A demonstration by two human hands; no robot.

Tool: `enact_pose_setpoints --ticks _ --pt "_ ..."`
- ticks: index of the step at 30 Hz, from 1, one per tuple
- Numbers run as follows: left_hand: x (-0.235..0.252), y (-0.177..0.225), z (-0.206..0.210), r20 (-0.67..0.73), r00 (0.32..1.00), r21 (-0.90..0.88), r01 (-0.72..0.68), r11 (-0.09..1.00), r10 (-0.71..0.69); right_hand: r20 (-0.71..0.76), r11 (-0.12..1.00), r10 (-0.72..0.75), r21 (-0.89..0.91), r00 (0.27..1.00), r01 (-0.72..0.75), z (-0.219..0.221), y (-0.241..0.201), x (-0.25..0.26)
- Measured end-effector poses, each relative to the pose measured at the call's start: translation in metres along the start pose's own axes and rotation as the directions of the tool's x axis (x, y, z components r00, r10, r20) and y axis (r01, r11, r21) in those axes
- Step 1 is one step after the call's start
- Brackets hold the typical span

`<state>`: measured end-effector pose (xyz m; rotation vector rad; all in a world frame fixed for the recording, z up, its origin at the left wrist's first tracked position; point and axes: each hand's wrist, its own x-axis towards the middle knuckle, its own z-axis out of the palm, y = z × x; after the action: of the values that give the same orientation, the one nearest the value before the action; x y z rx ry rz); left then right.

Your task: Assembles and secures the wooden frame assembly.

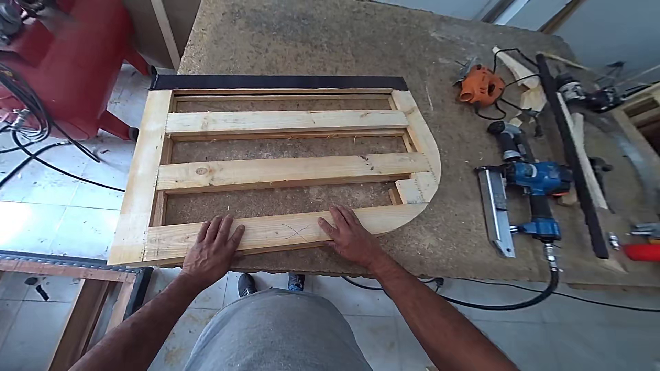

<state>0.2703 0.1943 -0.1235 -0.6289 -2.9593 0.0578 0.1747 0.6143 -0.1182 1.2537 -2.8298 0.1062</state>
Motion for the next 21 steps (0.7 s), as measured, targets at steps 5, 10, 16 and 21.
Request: enact_pose_setpoints --ticks 5,10,16,21 --pt "0.0 0.0 0.001 -0.017 1.0 -0.001 -0.006 1.0 0.006 0.003 1.0 0.004 -0.015 1.0 -0.004 0.001 -0.001 -0.001" --pt "0.008 0.008 -0.009 0.048 0.998 -0.071 0.046 0.996 -0.042 -0.014 0.999 0.033 -0.01 0.999 -0.033 0.002 -0.004 0.0" --pt "0.072 0.069 -0.02 0.218 0.975 -0.219 0.019 0.976 0.03 -0.054 0.993 0.112 -0.014 0.992 -0.113 0.007 -0.026 0.013" --pt "0.108 0.112 -0.022 0.301 0.95 -0.177 -0.028 0.984 0.081 -0.063 0.995 0.102 -0.015 0.993 -0.103 0.008 -0.025 0.013"
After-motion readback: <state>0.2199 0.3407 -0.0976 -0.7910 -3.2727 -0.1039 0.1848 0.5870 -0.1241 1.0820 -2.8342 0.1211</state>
